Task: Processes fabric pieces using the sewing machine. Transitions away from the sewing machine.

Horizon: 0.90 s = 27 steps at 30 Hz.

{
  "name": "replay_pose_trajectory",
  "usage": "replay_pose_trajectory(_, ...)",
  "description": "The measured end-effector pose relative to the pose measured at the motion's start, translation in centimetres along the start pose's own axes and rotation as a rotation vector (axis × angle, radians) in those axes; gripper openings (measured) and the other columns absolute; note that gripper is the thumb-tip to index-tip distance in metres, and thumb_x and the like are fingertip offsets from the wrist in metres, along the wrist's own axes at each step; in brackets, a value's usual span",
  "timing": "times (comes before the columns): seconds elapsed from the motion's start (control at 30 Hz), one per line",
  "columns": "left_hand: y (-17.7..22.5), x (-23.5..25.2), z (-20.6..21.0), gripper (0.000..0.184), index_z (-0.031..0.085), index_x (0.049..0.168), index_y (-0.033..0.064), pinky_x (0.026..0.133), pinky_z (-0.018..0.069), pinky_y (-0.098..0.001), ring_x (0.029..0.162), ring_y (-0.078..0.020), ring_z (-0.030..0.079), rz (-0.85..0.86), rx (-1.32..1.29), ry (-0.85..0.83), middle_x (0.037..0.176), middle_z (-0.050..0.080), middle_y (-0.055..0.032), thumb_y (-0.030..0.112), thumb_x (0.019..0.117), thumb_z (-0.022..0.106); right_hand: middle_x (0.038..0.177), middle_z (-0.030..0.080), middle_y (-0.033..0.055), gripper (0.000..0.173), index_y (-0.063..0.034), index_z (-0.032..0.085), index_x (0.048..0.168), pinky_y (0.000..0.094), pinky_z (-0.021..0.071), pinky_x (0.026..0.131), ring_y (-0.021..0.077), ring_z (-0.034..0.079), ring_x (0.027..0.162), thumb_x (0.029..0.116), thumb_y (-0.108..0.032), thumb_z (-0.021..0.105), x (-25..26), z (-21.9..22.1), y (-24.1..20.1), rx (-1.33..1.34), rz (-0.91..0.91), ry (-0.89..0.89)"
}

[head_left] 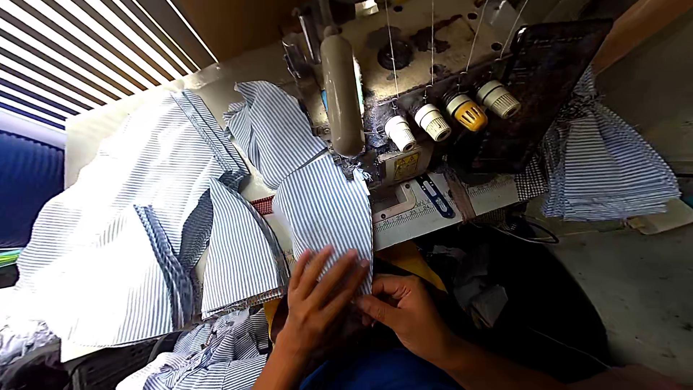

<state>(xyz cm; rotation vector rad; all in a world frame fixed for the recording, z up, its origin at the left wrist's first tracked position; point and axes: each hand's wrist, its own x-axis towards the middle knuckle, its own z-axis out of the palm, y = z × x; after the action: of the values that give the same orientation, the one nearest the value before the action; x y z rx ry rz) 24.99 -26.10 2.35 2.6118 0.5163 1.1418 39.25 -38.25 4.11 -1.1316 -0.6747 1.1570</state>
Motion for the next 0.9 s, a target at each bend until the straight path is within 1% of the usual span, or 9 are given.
replay_pose_trajectory(0.07,-0.8,2.0,-0.5,0.024,0.071,0.122,0.0118,0.118,0.0381,-0.0466,0.130,-0.0217,0.060,0.120,-0.066,-0.110,0.128,0.071,-0.0048,0.008,0.1018,0.059,0.081,0.071,0.0047,0.014,0.0008,0.070,0.091,0.0244,0.0608,0.065,0.0085,0.069,0.070,0.0984,-0.011,0.067,0.3,-0.2,-0.1,0.044,-0.012,-0.013)
replay_pose_trajectory(0.13,-1.6,3.7,-0.8,0.024,0.072,0.120,0.0100,0.116,0.0416,-0.0486,0.127,-0.0232,0.063,0.147,-0.091,-0.149,0.125,0.073,-0.0069,0.004,0.1003,0.060,0.080,0.070,0.0041,0.014,0.0003,0.070,0.094,0.0244,0.0600,0.064,0.0087,0.068,0.069,0.1000,-0.011,0.065,1.2,-0.7,-0.3,0.065,-0.023,-0.001)
replay_pose_trajectory(0.23,-2.3,5.4,-0.4,0.025,0.073,0.122,0.0122,0.114,0.0428,-0.0498,0.126,-0.0233,0.064,0.152,-0.044,-0.163,0.126,0.073,-0.0067,0.006,0.1001,0.061,0.079,0.069,0.0027,0.015,-0.0005,0.069,0.094,0.0247,0.0591,0.064,0.0081,0.067,0.068,0.1010,-0.012,0.064,3.2,-1.6,-0.7,0.031,-0.061,0.019)
replay_pose_trajectory(0.4,-3.1,7.0,0.1,0.023,0.075,0.118,0.0133,0.111,0.0460,-0.0525,0.124,-0.0253,0.065,0.107,0.031,-0.098,0.122,0.074,-0.0071,0.008,0.0971,0.066,0.076,0.067,0.0020,0.016,0.0002,0.067,0.090,0.0223,0.0571,0.062,0.0064,0.065,0.066,0.1007,-0.011,0.063,6.5,-2.3,-2.2,-0.042,-0.102,0.021)
replay_pose_trajectory(0.57,-4.0,8.0,-0.2,0.028,0.074,0.122,0.0140,0.116,0.0407,-0.0557,0.130,-0.0277,0.061,0.060,0.017,-0.143,0.127,0.072,-0.0081,0.012,0.0974,0.060,0.076,0.067,0.0019,0.016,-0.0003,0.068,0.090,0.0208,0.0567,0.062,0.0060,0.064,0.066,0.1004,-0.011,0.063,8.9,-2.3,-3.4,-0.106,-0.133,0.074)
replay_pose_trajectory(0.67,-4.9,8.9,-0.5,0.029,0.077,0.118,0.0123,0.117,0.0380,-0.0574,0.133,-0.0284,0.059,0.009,-0.040,-0.163,0.128,0.072,-0.0079,0.013,0.0959,0.058,0.071,0.067,-0.0006,0.022,-0.0050,0.067,0.078,0.0193,0.0544,0.059,0.0041,0.063,0.063,0.0986,-0.011,0.063,10.5,-2.3,-4.0,-0.163,-0.143,0.125)
replay_pose_trajectory(0.77,-6.1,10.2,-0.7,0.029,0.078,0.115,0.0117,0.119,0.0353,-0.0595,0.135,-0.0279,0.057,-0.024,-0.090,-0.177,0.129,0.071,-0.0074,0.017,0.0960,0.057,0.055,0.056,-0.0056,0.039,-0.0107,0.059,0.060,0.0153,0.0426,0.050,-0.0005,0.052,0.051,0.0978,-0.013,0.062,11.9,-2.1,-4.6,-0.275,-0.132,0.183)
replay_pose_trajectory(0.83,-6.9,11.4,-0.9,0.030,0.078,0.114,0.0107,0.118,0.0357,-0.0590,0.132,-0.0273,0.059,-0.032,-0.105,-0.183,0.127,0.071,-0.0077,0.018,0.0943,0.057,0.051,0.053,-0.0059,0.043,-0.0115,0.056,0.056,0.0150,0.0385,0.046,-0.0010,0.049,0.047,0.0986,-0.014,0.062,12.3,-2.1,-4.9,-0.344,-0.142,0.201)
replay_pose_trajectory(0.9,-7.6,12.6,-1.0,0.029,0.079,0.111,0.0096,0.118,0.0370,-0.0574,0.130,-0.0270,0.061,-0.045,-0.098,-0.179,0.125,0.072,-0.0077,0.018,0.0930,0.057,0.054,0.054,-0.0067,0.041,-0.0117,0.056,0.058,0.0143,0.0398,0.047,-0.0019,0.050,0.049,0.0982,-0.013,0.061,12.3,-2.3,-4.5,-0.406,-0.220,0.204)
